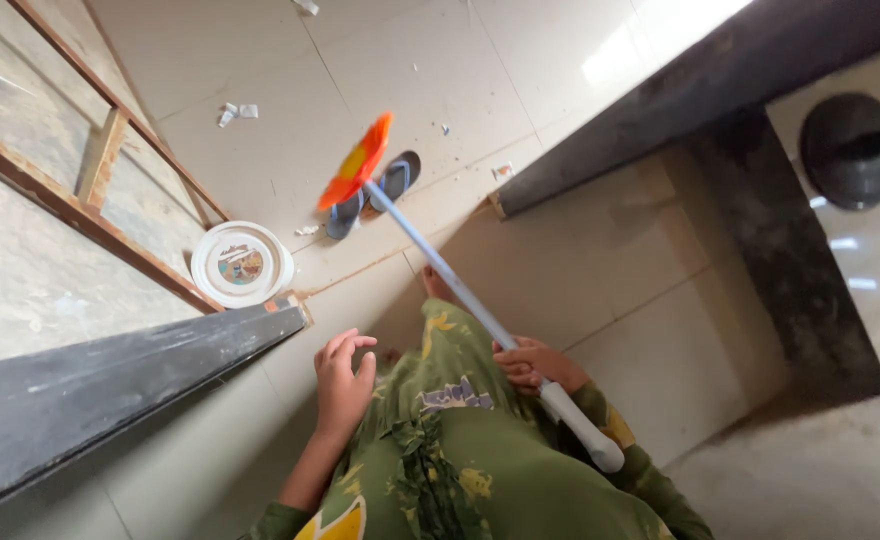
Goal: The person sweeps the floor with a broom, moving debris through a doorway and into another room.
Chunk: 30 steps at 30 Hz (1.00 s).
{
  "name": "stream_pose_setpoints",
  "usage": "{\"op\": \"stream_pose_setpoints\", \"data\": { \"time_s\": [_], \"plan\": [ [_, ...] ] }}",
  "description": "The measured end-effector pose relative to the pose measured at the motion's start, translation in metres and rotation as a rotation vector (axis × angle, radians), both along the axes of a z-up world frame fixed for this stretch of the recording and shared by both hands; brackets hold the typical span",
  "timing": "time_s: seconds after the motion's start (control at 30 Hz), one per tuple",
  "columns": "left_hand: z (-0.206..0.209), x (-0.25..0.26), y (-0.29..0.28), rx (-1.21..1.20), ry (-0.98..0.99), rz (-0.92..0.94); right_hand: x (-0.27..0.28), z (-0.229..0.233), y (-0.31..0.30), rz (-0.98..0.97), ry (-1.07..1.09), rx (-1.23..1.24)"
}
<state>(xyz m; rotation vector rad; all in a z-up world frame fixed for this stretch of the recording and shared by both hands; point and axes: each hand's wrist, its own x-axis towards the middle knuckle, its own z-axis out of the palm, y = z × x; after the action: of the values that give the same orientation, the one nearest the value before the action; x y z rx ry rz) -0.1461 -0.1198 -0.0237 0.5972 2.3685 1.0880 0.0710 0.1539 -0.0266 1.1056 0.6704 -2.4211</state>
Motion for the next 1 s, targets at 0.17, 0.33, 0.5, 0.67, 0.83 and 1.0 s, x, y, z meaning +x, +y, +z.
{"op": "stream_pose_setpoints", "data": {
  "time_s": [0.17,0.33,0.5,0.67,0.83,1.0],
  "plan": [
    [0.008,-0.019,0.052,0.046,0.061,0.045,-0.035,-0.027,0.042,0.373,0.078,0.242],
    [0.018,-0.031,0.099,0.130,0.193,0.105,-0.091,-0.016,0.100,0.549,0.091,0.193],
    [0.007,-0.028,0.107,0.127,0.273,0.182,-0.148,-0.006,0.127,0.646,0.075,0.216],
    [0.002,-0.033,0.083,0.063,0.201,0.327,-0.211,0.003,0.119,0.513,-0.105,0.102],
    [0.006,-0.066,0.056,0.046,0.177,0.410,-0.288,-0.049,0.104,0.517,-0.125,-0.067],
    [0.007,-0.104,0.032,0.026,0.202,0.426,-0.363,-0.131,0.058,0.457,-0.068,-0.230]
  ]
}}
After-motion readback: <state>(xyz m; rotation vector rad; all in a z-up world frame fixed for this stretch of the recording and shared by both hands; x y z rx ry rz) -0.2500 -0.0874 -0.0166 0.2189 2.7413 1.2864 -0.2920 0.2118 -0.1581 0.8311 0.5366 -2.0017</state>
